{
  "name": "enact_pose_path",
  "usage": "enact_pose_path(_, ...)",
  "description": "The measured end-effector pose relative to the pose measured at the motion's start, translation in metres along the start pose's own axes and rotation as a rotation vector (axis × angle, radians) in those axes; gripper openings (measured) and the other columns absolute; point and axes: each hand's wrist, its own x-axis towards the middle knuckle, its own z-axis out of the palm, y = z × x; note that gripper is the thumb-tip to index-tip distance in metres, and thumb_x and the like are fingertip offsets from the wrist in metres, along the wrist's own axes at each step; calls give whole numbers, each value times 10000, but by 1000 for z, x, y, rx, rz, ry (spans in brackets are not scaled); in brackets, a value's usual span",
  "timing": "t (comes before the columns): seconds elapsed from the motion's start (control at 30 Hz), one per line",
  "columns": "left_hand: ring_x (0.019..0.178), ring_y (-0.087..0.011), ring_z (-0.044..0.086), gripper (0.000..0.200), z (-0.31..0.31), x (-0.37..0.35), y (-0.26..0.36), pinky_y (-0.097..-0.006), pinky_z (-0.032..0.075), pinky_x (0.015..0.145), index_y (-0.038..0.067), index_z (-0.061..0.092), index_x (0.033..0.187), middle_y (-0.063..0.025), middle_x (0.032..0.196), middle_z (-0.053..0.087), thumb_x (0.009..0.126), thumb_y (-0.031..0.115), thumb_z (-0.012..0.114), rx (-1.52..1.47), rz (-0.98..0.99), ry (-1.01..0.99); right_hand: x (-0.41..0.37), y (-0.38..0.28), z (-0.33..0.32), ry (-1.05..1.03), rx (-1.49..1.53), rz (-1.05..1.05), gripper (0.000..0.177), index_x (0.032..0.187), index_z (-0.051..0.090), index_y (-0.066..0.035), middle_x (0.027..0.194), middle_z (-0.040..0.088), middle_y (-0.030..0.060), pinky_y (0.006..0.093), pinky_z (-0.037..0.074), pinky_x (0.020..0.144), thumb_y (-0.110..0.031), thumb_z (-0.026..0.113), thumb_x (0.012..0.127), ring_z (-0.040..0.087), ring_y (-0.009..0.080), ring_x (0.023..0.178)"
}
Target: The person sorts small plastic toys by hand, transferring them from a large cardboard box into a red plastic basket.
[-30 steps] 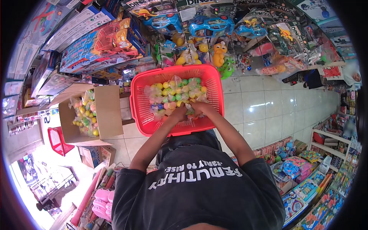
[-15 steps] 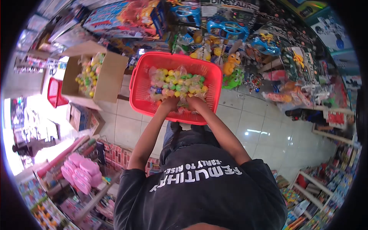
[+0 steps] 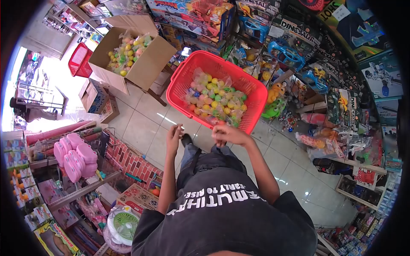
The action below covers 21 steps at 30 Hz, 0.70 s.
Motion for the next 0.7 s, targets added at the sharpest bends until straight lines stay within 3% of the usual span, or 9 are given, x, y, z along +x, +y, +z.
enact_pose_path(0.17,683,-104,525,290,-66,2,-168,-258,433,588,48,556,1052,-15,836,582,872,261,477,307,-197,-135,63,63,37,-194,-163,157,287,971,511,-50,824,575,43,260,479,634,-320,518,875,579,121,773)
enact_pose_path(0.2,667,-132,550,265,-76,-5,-189,-278,450,611,27,584,978,-49,769,602,839,246,526,369,-167,-121,80,82,43,-224,-254,214,318,986,513,-51,834,577,41,268,481,639,-346,525,867,577,125,786)
enact_pose_path(0.23,651,-160,575,247,-87,-10,-204,-298,467,634,7,612,903,-83,703,622,806,231,574,431,-134,-103,95,102,46,-224,-266,206,318,986,513,-51,834,577,41,268,481,639,-346,525,867,577,125,786)
enact_pose_path(0.3,698,-165,579,261,-112,-15,-231,-316,463,634,39,599,967,-70,786,630,820,250,559,426,-336,-226,124,145,45,-38,-183,368,338,962,546,-54,834,599,43,271,480,649,-362,579,827,582,133,757)
enact_pose_path(0.33,698,-165,579,261,-121,-15,-217,-316,463,634,39,599,967,-70,786,630,820,250,559,424,-325,-217,138,169,43,-40,-195,360,338,962,546,-54,834,599,43,271,480,649,-362,579,827,582,133,757)
enact_pose_path(0.4,747,-165,572,293,-136,-26,-181,-321,456,625,67,569,1026,-59,872,618,830,283,546,77,-613,-67,158,219,36,216,-576,261,285,888,596,-53,808,626,68,285,479,654,-315,628,779,598,153,734)
enact_pose_path(0.5,766,-159,552,324,-172,-23,-167,-318,447,625,86,542,1059,-48,920,596,836,320,538,37,-592,2,169,265,29,366,-594,215,262,818,617,-38,777,638,97,305,476,667,-284,649,732,611,181,723)
enact_pose_path(0.57,742,-149,549,316,-197,-21,-170,-309,444,606,82,548,1044,-49,895,598,833,317,541,65,-586,21,177,269,38,662,-586,314,282,819,619,-27,771,636,107,320,471,683,-289,643,719,616,199,742)
enact_pose_path(0.7,667,-121,535,291,-238,-24,-189,-274,425,536,71,560,1011,-45,821,598,830,298,545,156,-587,31,200,263,57,741,-556,329,321,825,627,-49,828,638,141,352,472,731,-350,634,713,618,265,808)
